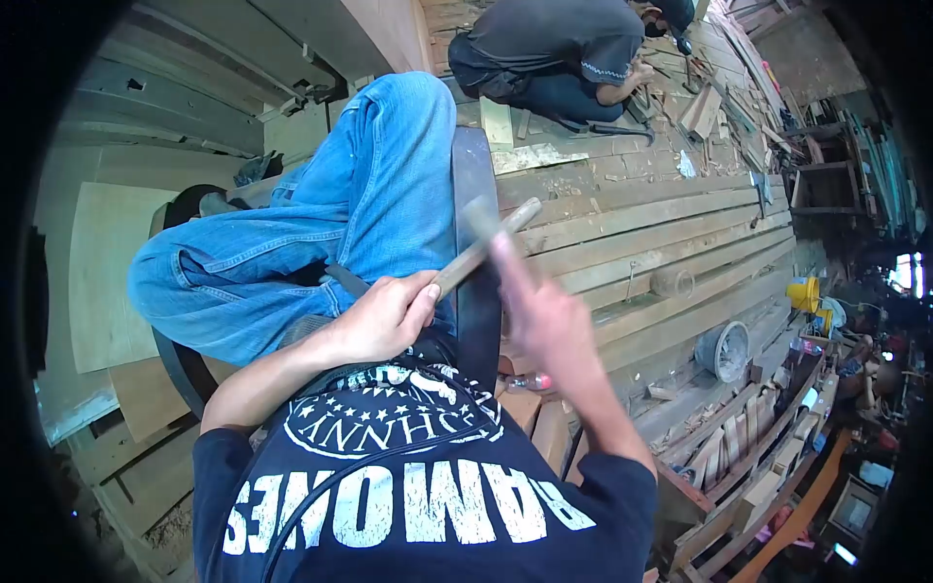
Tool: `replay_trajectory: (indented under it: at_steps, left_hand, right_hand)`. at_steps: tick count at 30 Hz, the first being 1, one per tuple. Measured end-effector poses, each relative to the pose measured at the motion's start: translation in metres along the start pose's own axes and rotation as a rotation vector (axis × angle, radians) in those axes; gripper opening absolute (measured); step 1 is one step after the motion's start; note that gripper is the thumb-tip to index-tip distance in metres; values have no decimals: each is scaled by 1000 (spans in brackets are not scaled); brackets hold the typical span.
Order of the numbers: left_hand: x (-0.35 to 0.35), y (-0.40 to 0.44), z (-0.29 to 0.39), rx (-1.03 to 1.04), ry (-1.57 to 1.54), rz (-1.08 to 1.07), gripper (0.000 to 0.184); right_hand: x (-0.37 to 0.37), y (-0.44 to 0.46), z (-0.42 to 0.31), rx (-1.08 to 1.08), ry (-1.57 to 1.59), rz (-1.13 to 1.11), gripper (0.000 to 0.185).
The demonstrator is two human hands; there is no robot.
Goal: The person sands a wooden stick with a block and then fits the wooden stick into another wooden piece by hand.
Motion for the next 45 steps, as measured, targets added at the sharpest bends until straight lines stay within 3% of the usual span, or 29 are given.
replay_trajectory:
  at_steps: [2, 4, 6, 9, 10, 12, 14, 16, 17, 18, 20, 21, 22, 24, 26, 27, 28, 30, 32, 35, 36, 38, 40, 41, 42, 45]
  left_hand:
    - [0, 1, 4, 6, -13, 12, 24]
    - [-1, 3, 5, 16, 19, 20, 23]
    - [-2, 1, 8, 29, 76, 40, 22]
    - [-3, 2, 16, -8, 30, 45, 20]
    - [-2, 4, 17, 6, 21, 55, 20]
    - [-5, 3, 17, 57, 75, 62, 19]
    - [-2, 3, 14, 33, 133, 46, 19]
    - [2, 5, 15, 23, 128, 63, 18]
    - [-1, 6, 20, 41, 104, 51, 18]
    - [-1, 9, 21, 57, 99, 72, 18]
    - [3, 3, 16, 85, 170, 80, 17]
    - [5, 1, 16, 78, 191, 97, 17]
    - [5, -1, 16, 72, 196, 74, 17]
    - [1, 4, 21, 67, 137, 110, 17]
    - [2, 5, 16, 78, 162, 83, 15]
    - [5, 3, 15, 95, 166, 117, 15]
    - [6, 0, 15, 116, 178, 140, 15]
    - [5, 1, 14, 109, 191, 111, 15]
    - [2, 5, 21, 93, 177, 97, 15]
    - [7, 1, 18, 145, 211, 116, 21]
    - [6, 4, 18, 146, 218, 102, 21]
    - [7, 5, 22, 124, 229, 83, 21]
    - [5, 9, 24, 123, 213, 111, 16]
    - [7, 6, 20, 146, 219, 128, 15]
    - [7, 2, 17, 165, 231, 130, 15]
    - [9, 2, 18, 119, 229, 92, 14]
  right_hand:
    - [-9, 7, 12, 86, -76, 8, 66]
    - [-11, 4, -16, -74, 290, 49, 67]
    - [-20, 3, -24, -59, 233, -70, 60]
    - [-34, 31, 23, 487, 14, -198, 66]
    - [-30, 21, 16, 479, -1, -189, 66]
    - [-23, 1, -23, -27, 299, 2, 66]
    - [-24, 6, 0, 23, 282, -78, 66]
    - [-26, 22, 39, 269, 43, -63, 65]
    - [-27, 21, 36, 332, 82, -149, 64]
    - [-29, 20, 26, 313, 67, -136, 64]
    - [-23, 1, -17, -38, 257, -116, 64]
    - [-21, 6, 1, -90, 195, -137, 67]
    - [-22, 13, 23, 129, 263, -76, 66]
    - [-28, 30, 40, 399, 59, -259, 68]
    - [-17, 10, -4, -58, 236, -21, 65]
    - [-23, 3, -20, -191, 102, -69, 60]
    - [-27, 12, -14, -179, 120, -69, 60]
    - [-25, 31, 43, 339, 93, -209, 61]
    - [-27, 33, 47, 275, -11, -123, 63]
    - [-20, 5, -9, -107, 252, -122, 67]
    - [-11, 12, 22, -4, 131, -42, 69]
    - [-15, 28, 55, 352, 42, -116, 71]
    - [-9, 9, 4, -11, 272, 68, 66]
    - [-16, 0, -24, -92, 263, -46, 64]
    - [-18, 7, -20, -85, 278, -45, 64]
    - [-12, 28, 42, 254, 86, -57, 66]
Point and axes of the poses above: each hand's wrist, its own y-axis towards the middle knuckle, its own x-axis out of the palm, z = x × y, the point moved 5 cm from there along y, towards the middle knuckle, and after that the axes turned 11 degrees about z, right-handed, at the moved point
